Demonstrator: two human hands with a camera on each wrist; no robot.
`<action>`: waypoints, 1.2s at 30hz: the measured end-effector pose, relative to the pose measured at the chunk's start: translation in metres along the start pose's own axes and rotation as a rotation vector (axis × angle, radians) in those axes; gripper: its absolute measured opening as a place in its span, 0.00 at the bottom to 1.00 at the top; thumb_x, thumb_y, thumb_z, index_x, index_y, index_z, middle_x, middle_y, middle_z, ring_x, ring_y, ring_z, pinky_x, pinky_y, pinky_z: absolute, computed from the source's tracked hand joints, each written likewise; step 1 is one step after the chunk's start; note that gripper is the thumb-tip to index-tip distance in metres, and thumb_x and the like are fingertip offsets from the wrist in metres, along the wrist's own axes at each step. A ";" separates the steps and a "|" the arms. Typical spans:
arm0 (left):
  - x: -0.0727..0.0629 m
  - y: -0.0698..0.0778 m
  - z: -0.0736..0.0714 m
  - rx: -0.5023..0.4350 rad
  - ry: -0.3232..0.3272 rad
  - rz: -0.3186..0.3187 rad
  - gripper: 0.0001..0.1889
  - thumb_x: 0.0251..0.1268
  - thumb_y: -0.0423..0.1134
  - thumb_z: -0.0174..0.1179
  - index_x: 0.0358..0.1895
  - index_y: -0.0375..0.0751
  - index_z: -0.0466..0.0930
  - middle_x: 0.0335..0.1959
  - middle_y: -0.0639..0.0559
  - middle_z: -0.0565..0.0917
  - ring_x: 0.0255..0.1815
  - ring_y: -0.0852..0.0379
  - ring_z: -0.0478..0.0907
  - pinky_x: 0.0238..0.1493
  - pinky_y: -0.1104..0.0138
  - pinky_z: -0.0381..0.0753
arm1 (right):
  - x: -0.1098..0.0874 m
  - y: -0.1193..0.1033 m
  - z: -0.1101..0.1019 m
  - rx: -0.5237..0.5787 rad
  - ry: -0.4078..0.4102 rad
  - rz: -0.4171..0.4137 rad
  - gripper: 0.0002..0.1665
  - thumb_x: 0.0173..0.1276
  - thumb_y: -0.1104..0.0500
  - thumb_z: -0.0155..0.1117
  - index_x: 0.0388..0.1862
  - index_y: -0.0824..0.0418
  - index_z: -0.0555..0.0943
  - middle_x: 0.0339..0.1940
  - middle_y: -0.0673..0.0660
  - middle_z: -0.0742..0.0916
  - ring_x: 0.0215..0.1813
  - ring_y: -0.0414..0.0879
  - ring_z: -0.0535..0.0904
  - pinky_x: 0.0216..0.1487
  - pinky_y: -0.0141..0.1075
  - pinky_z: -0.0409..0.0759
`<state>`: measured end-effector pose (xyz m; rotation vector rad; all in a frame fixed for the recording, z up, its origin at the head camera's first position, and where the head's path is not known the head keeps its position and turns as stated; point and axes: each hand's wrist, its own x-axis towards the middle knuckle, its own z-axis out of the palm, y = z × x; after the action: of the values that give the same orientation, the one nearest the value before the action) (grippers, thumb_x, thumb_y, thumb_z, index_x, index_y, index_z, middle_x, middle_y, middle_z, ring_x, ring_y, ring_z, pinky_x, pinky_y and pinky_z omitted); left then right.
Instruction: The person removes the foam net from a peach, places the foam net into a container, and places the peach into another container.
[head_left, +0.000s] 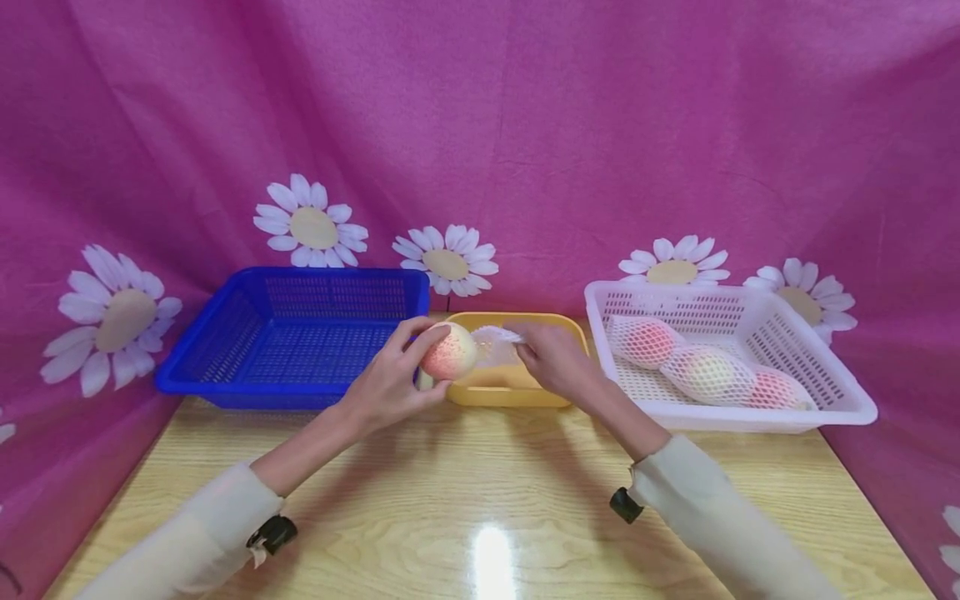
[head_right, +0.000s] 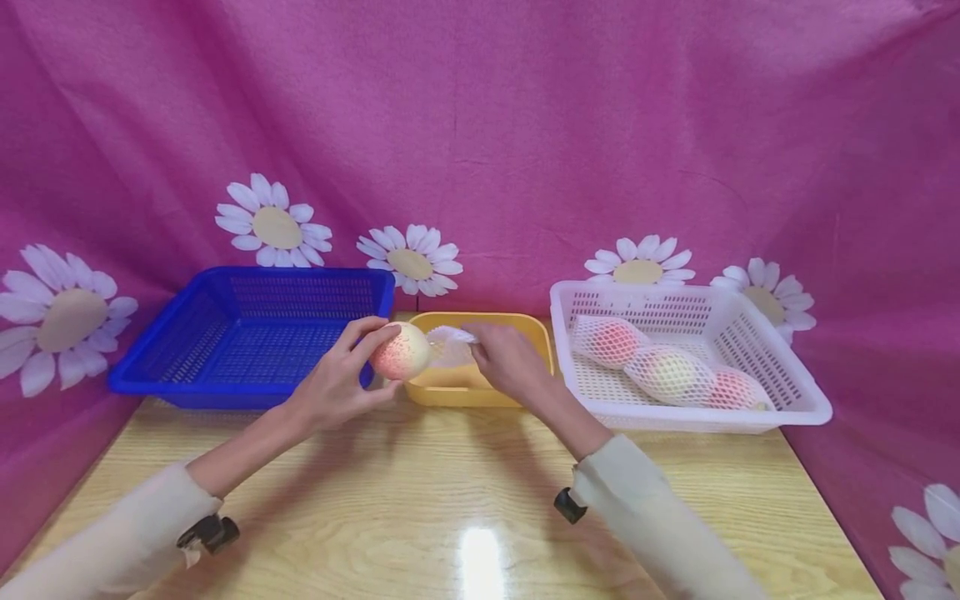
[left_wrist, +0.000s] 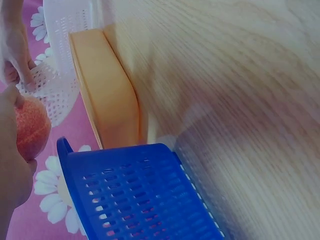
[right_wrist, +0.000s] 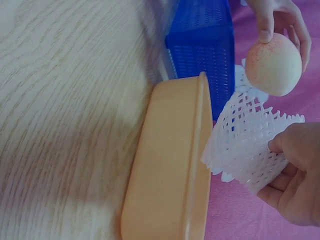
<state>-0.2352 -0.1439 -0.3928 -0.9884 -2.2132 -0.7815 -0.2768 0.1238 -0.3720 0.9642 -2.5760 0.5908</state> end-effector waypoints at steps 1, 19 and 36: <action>-0.001 -0.001 -0.001 0.002 -0.003 -0.003 0.36 0.46 0.36 0.75 0.63 0.38 0.73 0.60 0.37 0.71 0.57 0.43 0.75 0.52 0.55 0.81 | 0.000 0.001 0.002 -0.001 -0.007 0.008 0.15 0.69 0.68 0.59 0.52 0.60 0.85 0.29 0.53 0.85 0.27 0.45 0.73 0.30 0.43 0.77; -0.015 -0.010 -0.015 0.032 -0.023 -0.069 0.37 0.46 0.35 0.76 0.64 0.39 0.73 0.61 0.37 0.70 0.56 0.43 0.75 0.50 0.55 0.82 | 0.007 0.013 0.030 -0.178 0.123 0.016 0.07 0.61 0.69 0.64 0.37 0.62 0.85 0.35 0.62 0.86 0.38 0.57 0.82 0.37 0.47 0.80; -0.025 -0.013 -0.020 0.053 0.011 -0.092 0.38 0.44 0.35 0.78 0.63 0.39 0.73 0.59 0.37 0.72 0.54 0.41 0.77 0.48 0.54 0.83 | 0.010 0.016 0.052 -0.025 -0.132 0.192 0.13 0.62 0.67 0.67 0.46 0.68 0.84 0.39 0.62 0.84 0.42 0.55 0.81 0.44 0.47 0.82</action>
<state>-0.2262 -0.1765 -0.4012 -0.8601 -2.2715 -0.7630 -0.3027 0.1043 -0.4171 0.7770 -2.8085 0.5594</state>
